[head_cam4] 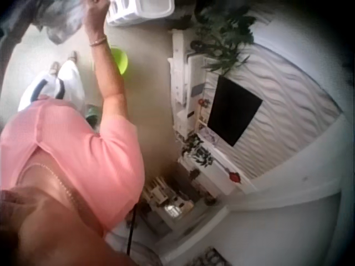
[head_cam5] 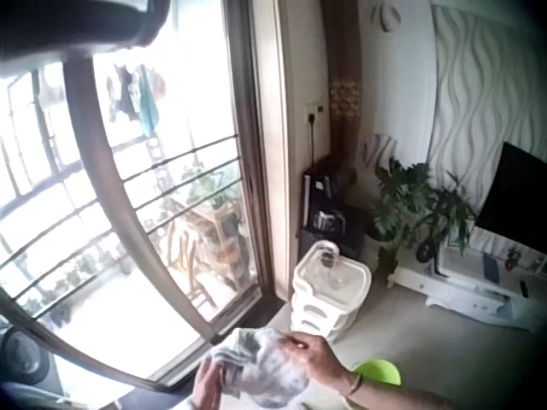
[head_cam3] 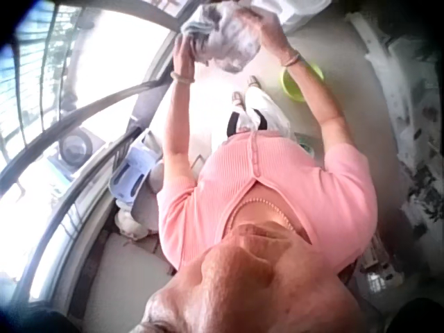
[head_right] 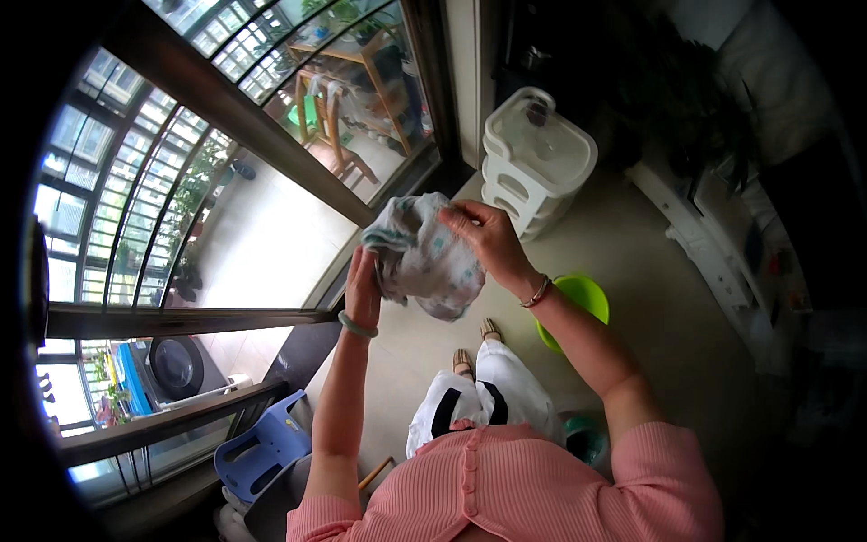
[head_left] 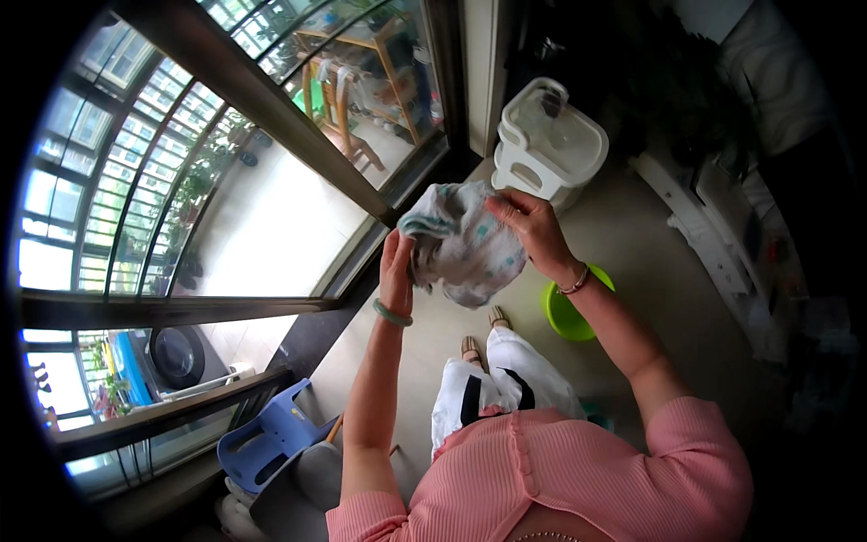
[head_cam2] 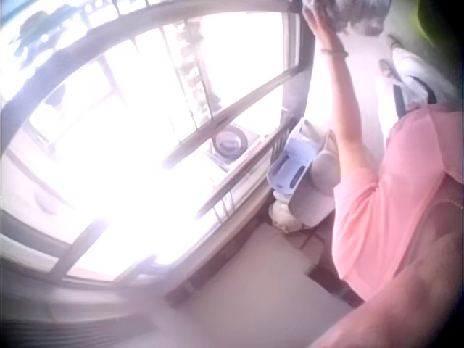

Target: The person cleans a large glass sliding door and its frame using a cloth. They wipe the vertical frame, the horizontal tracks, and the glass panels. The person dips the cloth into a green bucket of water to rinse it and wrings it out before continuing to wipe the glass surface.

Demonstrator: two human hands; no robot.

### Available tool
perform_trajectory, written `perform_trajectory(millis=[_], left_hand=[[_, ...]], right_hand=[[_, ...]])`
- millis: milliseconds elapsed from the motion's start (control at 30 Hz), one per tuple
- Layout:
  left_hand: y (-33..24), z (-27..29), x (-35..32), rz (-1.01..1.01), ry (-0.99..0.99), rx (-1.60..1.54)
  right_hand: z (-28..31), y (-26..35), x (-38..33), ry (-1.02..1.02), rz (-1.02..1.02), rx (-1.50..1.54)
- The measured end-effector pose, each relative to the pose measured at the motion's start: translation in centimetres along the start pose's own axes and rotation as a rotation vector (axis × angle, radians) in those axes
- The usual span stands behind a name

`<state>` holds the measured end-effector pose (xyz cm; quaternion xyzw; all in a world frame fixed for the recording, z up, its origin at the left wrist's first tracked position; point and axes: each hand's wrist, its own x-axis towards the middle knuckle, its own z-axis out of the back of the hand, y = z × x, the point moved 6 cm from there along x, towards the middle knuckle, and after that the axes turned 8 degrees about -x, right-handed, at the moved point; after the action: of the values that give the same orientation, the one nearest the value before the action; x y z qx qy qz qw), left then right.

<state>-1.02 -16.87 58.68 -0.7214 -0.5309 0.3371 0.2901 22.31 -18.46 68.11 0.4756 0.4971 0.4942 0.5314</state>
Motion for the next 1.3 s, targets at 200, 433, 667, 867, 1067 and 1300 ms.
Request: perform_trajectory(millis=[200,433,667,867,1067,1300], left_hand=[[-3.8,-0.1,0.5,-0.064,-0.118,0.244],[-6.1,-1.8,-0.2,-0.499,-0.368,0.719],[-11.1,2.2,-1.9,-0.498,-0.121,0.197],[-19.0,0.3,-5.0,-0.03,0.028,-0.254],[-28.1,0.5,-6.5,-0.174,-0.004,0.095],[-34.9,3.3,-4.3,-0.4,-0.134,0.413]], right_hand=[[-1.5,5.9,3.9,0.156,0.004,0.177],[-8.5,11.6,3.8,0.347,0.238,-0.012],[-12.8,15.0,4.2,0.792,0.289,-0.032],[-14.5,19.2,9.4,0.552,0.507,-0.45],[-20.2,19.8,12.3,0.253,0.716,-0.519],[-27.0,15.3,9.0,0.551,0.668,-0.904]])
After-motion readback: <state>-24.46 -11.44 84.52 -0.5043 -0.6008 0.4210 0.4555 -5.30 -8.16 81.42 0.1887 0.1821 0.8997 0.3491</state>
